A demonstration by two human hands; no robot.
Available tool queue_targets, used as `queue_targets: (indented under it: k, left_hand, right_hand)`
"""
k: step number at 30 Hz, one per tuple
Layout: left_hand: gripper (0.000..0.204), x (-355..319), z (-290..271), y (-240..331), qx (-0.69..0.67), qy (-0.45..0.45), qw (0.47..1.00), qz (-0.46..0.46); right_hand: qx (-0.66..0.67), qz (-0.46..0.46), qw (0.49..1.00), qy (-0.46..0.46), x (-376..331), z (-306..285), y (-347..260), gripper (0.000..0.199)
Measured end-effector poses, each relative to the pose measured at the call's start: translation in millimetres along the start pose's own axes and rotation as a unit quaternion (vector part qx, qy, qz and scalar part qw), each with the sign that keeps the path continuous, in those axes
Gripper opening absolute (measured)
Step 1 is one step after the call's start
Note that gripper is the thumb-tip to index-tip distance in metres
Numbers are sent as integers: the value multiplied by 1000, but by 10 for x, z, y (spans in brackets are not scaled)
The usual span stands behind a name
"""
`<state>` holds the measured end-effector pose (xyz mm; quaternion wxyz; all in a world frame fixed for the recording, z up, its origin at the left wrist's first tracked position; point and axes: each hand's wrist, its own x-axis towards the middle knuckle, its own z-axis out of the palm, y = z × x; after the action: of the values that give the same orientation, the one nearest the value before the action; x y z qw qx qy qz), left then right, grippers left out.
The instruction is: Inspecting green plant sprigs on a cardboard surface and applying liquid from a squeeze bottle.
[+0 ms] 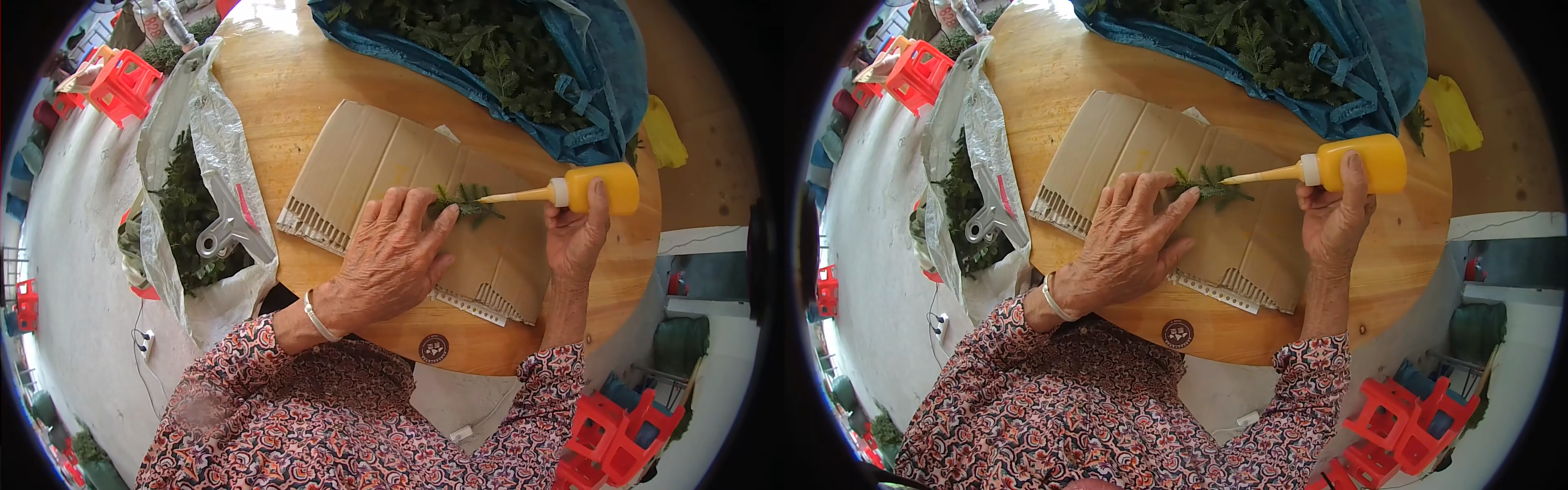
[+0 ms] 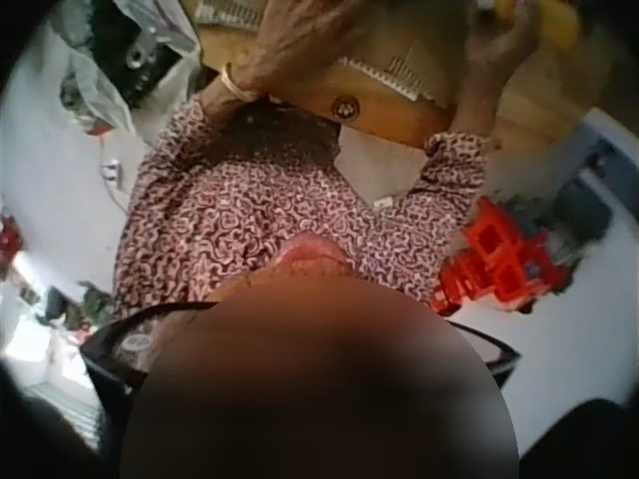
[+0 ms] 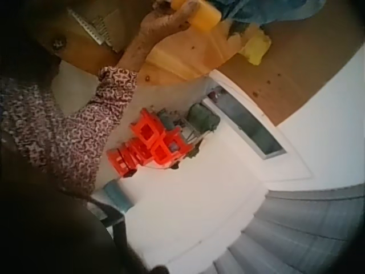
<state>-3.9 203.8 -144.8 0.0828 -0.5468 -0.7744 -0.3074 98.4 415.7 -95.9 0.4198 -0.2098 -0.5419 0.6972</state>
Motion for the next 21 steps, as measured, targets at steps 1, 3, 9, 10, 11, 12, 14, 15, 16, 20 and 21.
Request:
queue_targets:
  k: [1, 3, 9, 10, 11, 12, 14, 15, 16, 20, 21]
  left_hand:
    - [46, 6, 0, -4, 3, 9, 1000, 5]
    - [45, 11, 3, -8, 7, 27, 999, 17]
    - [45, 7, 3, -8, 10, 25, 999, 20]
    - [45, 9, 0, -2, 9, 24, 999, 19]
    - [46, 11, -4, 4, 9, 24, 999, 18]
    - [46, 13, -7, 9, 9, 24, 1000, 18]
    - [46, 13, -8, 16, 9, 22, 1000, 19]
    - [46, 11, -10, 16, 10, 21, 1000, 20]
    - [45, 11, -11, 16, 10, 19, 1000, 21]
    - [45, 14, -12, 21, 10, 18, 1000, 23]
    - [45, 14, -12, 22, 7, 19, 1000, 23]
  right_hand:
    - [-2, 0, 1000, -5, 3, -27, 6, 30]
    - [-5, 1, 1000, -16, 4, -64, 12, 32]
    - [-11, -8, 1000, -3, -4, -114, -12, 32]
    - [-10, -6, 1000, 1, -16, -130, -14, 32]
    - [-8, -5, 1000, 5, -29, -144, -16, 32]
    - [-6, -4, 1000, 8, -41, -158, -19, 32]
    - [-4, -3, 1000, 14, -54, -182, -28, 32]
    - [-6, -4, 1000, 14, -53, -188, -32, 32]
    - [-8, -5, 1000, 15, -49, -194, -35, 31]
    - [-11, -7, 1000, 15, -49, -230, -44, 31]
    - [-11, -7, 1000, 14, -47, -245, -44, 31]
